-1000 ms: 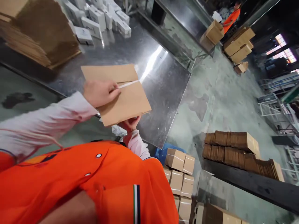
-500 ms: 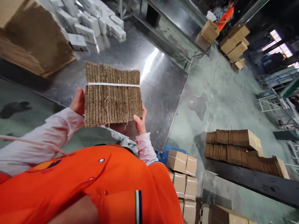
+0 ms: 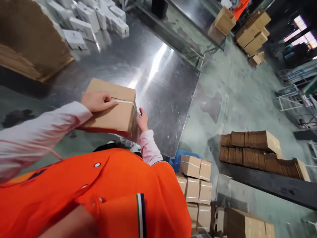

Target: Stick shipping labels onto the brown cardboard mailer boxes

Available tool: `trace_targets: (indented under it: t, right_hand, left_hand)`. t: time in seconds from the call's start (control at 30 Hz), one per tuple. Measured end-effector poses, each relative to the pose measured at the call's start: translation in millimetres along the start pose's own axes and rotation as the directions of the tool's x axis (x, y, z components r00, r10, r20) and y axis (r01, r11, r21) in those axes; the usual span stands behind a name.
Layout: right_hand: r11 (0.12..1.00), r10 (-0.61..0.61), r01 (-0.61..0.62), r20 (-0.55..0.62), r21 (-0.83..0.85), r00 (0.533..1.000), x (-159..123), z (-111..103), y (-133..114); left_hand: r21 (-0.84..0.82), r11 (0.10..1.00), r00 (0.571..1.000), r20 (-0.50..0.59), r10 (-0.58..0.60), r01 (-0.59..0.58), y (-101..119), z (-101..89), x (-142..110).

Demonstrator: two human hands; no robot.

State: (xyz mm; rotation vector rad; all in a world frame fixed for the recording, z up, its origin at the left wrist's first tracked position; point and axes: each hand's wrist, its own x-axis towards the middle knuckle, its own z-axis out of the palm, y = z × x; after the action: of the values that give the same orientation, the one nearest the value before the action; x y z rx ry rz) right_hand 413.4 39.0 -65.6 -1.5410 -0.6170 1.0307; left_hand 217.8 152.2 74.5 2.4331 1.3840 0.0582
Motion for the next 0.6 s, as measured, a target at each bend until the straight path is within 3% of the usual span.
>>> trace_targets:
  t: [0.1, 0.23, 0.33, 0.4, 0.47, 0.6]
  right_hand:
    - [0.976, -0.122, 0.137, 0.098, -0.170, 0.988, 19.6, 3.0, -10.2]
    - [0.948, -0.143, 0.171, 0.119, -0.269, 0.983, 19.2, -0.7, -7.7]
    - [0.929, -0.142, 0.178, 0.133, -0.325, 0.981, 17.3, -5.2, -0.1]
    - [0.922, -0.148, 0.170, 0.088, -0.349, 0.985, 19.7, -7.7, 3.7]
    - [0.929, -0.148, 0.147, 0.022, -0.339, 0.989, 23.7, -9.8, 6.1]
    - [0.959, -0.150, 0.158, 0.053, -0.237, 0.987, 31.1, -17.5, 6.4]
  left_hand:
    - [0.022, 0.998, 0.999, 0.021, 0.050, -0.051, -2.0, 7.1, 12.9]
    - [0.075, 0.993, 0.980, 0.182, 0.080, -0.095, -3.7, -14.3, 34.3]
    - [0.142, 0.960, 0.966, 0.129, 0.223, -0.241, 12.4, -21.0, 53.2]
    - [0.187, 0.896, 0.915, 0.091, 0.393, -0.404, 24.7, -11.7, 62.5]
    - [0.206, 0.832, 0.857, 0.141, 0.495, -0.514, 30.4, 3.3, 67.6]
    - [0.225, 0.834, 0.862, 0.194, 0.468, -0.504, 21.4, 21.9, 71.3]
